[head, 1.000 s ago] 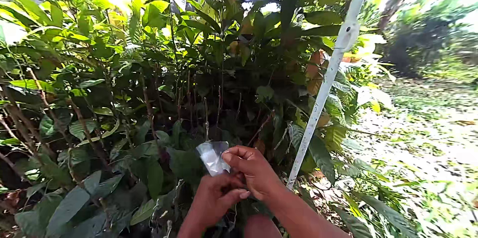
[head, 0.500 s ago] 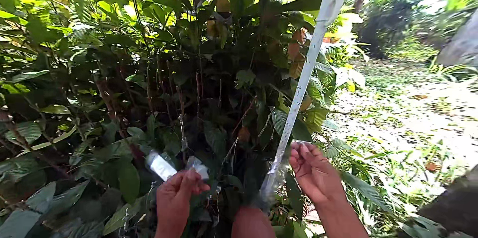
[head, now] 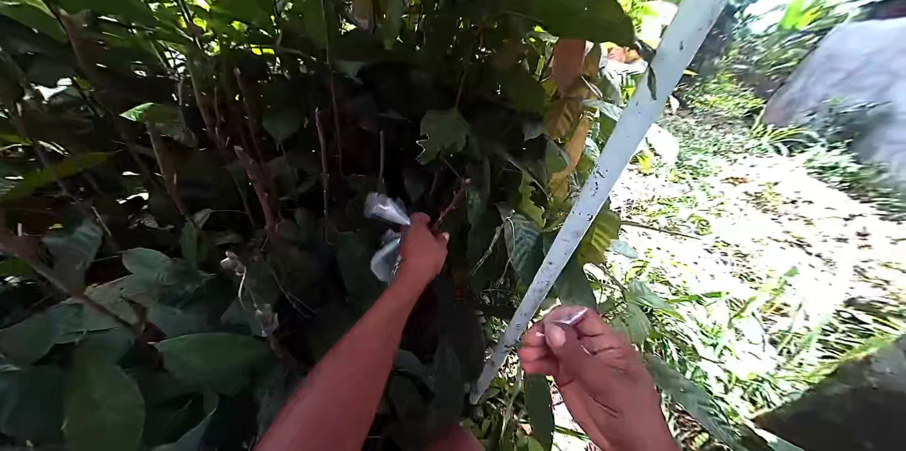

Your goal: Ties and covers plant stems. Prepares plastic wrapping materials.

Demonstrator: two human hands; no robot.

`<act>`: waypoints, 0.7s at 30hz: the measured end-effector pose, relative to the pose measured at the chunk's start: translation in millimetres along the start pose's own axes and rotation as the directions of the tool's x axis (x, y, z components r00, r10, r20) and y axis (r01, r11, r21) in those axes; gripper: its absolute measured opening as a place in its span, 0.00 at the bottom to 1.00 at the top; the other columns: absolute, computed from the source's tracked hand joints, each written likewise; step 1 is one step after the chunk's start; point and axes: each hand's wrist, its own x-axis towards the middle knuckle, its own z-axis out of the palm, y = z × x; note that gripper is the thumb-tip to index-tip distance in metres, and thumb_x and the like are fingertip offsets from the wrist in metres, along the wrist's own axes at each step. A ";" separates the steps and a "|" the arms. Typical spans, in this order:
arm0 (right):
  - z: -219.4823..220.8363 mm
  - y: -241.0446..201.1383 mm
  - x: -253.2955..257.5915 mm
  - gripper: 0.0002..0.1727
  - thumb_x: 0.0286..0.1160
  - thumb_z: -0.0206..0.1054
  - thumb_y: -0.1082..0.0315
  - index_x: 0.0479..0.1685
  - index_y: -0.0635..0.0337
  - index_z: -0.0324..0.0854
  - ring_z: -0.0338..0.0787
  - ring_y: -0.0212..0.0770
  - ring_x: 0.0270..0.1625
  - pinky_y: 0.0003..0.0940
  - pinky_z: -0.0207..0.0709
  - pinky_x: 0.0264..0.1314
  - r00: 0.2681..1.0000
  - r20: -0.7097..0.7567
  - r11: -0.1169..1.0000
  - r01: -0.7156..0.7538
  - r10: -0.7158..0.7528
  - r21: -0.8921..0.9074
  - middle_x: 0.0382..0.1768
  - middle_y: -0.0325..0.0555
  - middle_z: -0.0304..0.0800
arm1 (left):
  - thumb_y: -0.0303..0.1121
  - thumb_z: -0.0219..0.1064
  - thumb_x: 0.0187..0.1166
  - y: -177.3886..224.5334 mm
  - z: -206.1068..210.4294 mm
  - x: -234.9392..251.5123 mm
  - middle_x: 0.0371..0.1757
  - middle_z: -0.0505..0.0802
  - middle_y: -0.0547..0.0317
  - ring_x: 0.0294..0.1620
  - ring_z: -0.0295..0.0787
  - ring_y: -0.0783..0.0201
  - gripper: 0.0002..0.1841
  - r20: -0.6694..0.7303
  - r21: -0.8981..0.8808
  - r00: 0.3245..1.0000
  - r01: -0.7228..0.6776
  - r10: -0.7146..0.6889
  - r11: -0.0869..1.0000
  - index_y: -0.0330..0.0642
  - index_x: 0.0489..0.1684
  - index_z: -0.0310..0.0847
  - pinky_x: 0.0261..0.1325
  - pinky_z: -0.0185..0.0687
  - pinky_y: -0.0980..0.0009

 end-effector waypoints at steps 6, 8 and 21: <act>40.3 49.5 74.6 0.09 0.85 0.60 0.75 0.55 0.70 0.81 0.94 0.37 0.34 0.32 0.92 0.40 0.979 -0.040 0.955 -0.206 0.202 -0.215 0.39 0.47 0.93 | 0.37 0.60 0.88 -31.6 14.1 17.9 0.61 0.90 0.38 0.65 0.88 0.42 0.16 -0.038 0.106 0.994 -0.099 0.104 0.989 0.40 0.66 0.83 0.70 0.79 0.42; 42.0 72.1 101.2 0.08 0.85 0.62 0.75 0.55 0.72 0.80 0.95 0.39 0.35 0.32 0.92 0.40 0.960 -0.141 0.931 -0.269 0.240 -0.246 0.40 0.51 0.93 | 0.38 0.59 0.88 -52.6 12.9 14.6 0.58 0.92 0.40 0.62 0.89 0.42 0.17 -0.036 0.076 0.989 -0.141 0.144 0.987 0.40 0.68 0.81 0.68 0.81 0.41; 36.6 106.4 133.3 0.09 0.85 0.62 0.76 0.56 0.72 0.80 0.97 0.41 0.42 0.32 0.93 0.45 0.941 -0.244 0.875 -0.314 0.235 -0.367 0.45 0.54 0.93 | 0.38 0.60 0.89 -93.7 -2.2 9.6 0.54 0.95 0.49 0.52 0.94 0.58 0.16 -0.068 -0.159 0.958 -0.285 0.278 0.945 0.37 0.64 0.85 0.64 0.87 0.58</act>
